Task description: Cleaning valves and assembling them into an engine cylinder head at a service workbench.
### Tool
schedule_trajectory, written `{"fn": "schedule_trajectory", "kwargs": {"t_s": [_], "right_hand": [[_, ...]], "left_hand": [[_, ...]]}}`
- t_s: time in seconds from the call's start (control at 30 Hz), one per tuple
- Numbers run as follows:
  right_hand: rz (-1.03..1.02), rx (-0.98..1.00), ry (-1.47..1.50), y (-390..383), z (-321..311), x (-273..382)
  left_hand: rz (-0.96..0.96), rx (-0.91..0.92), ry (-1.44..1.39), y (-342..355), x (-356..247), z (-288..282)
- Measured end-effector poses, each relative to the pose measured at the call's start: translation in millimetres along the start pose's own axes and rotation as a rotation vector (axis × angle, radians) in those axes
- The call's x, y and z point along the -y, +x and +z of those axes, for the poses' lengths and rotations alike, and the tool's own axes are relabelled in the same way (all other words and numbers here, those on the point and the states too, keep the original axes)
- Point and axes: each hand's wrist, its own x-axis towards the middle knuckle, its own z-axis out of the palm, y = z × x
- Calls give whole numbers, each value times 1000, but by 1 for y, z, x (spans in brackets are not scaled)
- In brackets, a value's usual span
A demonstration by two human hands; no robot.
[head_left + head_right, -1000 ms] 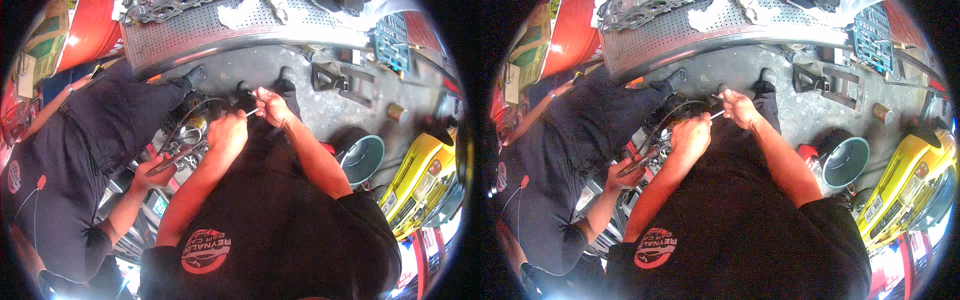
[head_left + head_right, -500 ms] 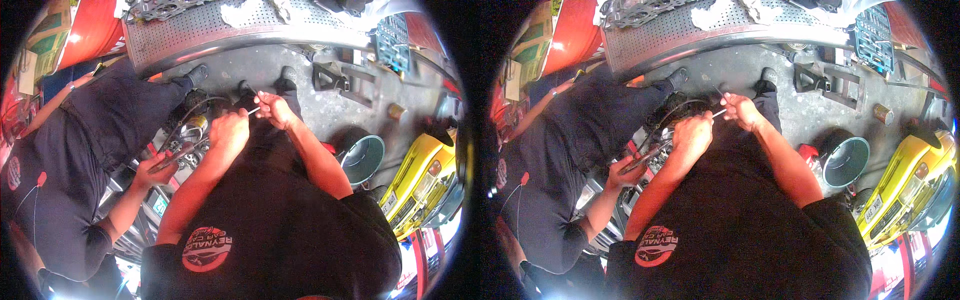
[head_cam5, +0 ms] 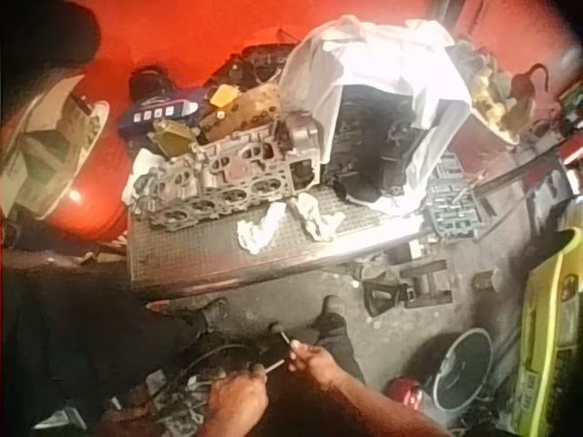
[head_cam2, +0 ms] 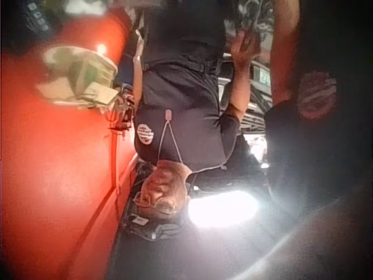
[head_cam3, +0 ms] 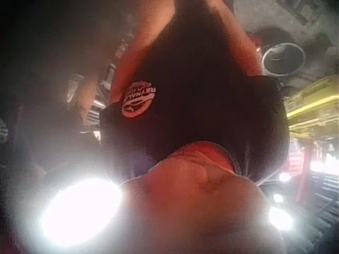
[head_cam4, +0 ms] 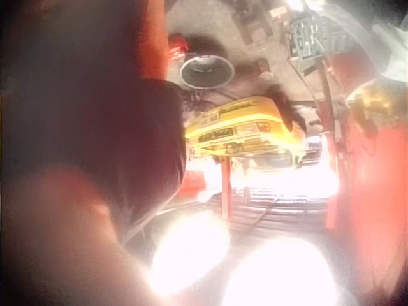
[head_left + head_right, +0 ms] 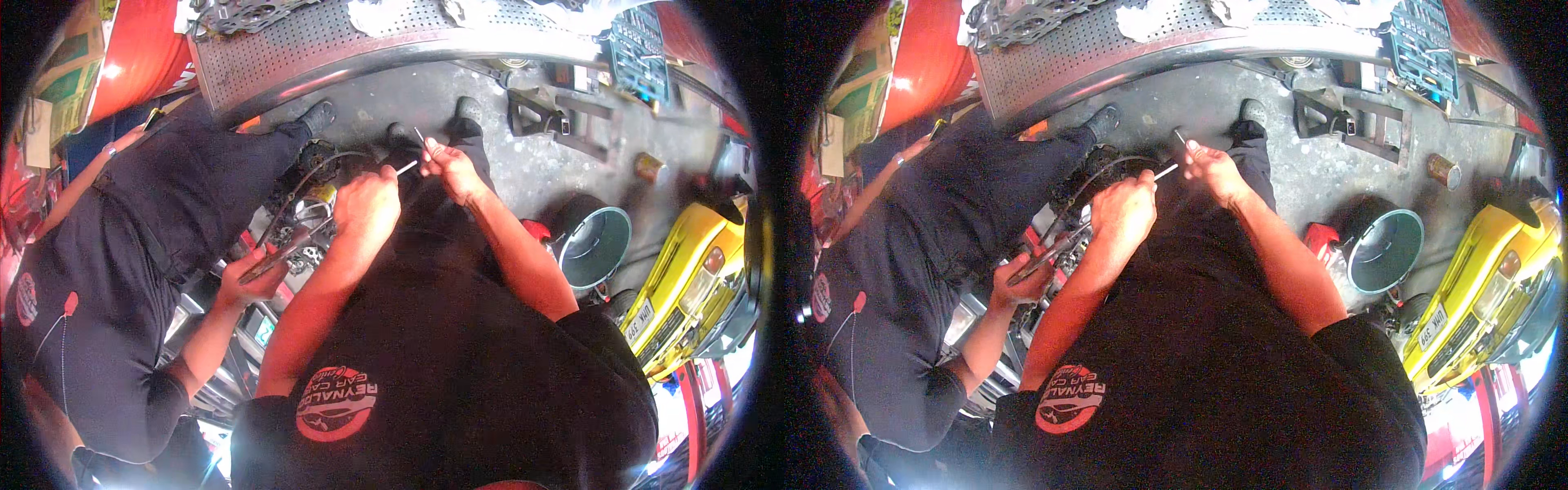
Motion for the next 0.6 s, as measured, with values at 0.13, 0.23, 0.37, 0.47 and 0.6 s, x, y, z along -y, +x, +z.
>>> {"fn": "schedule_trajectory", "kwargs": {"t_s": [0.13, 0.23, 0.37, 0.47, 0.6], "right_hand": [[-93, -74, -215, -7, 1, -3], [-91, -13, -280, -26, 19, 13], [-116, 45, -195, -26, 16, 5], [-131, 62, -141, -28, 19, 4], [-126, 16, -33, -30, 22, 12]], "left_hand": [[-58, -49, -5, 7, 5, -6], [-40, -104, 11, 9, 9, -10], [-42, -99, 5, 14, 10, -9], [-47, -89, 17, 12, 14, -9], [-42, -66, 35, 10, 13, -7]]}}
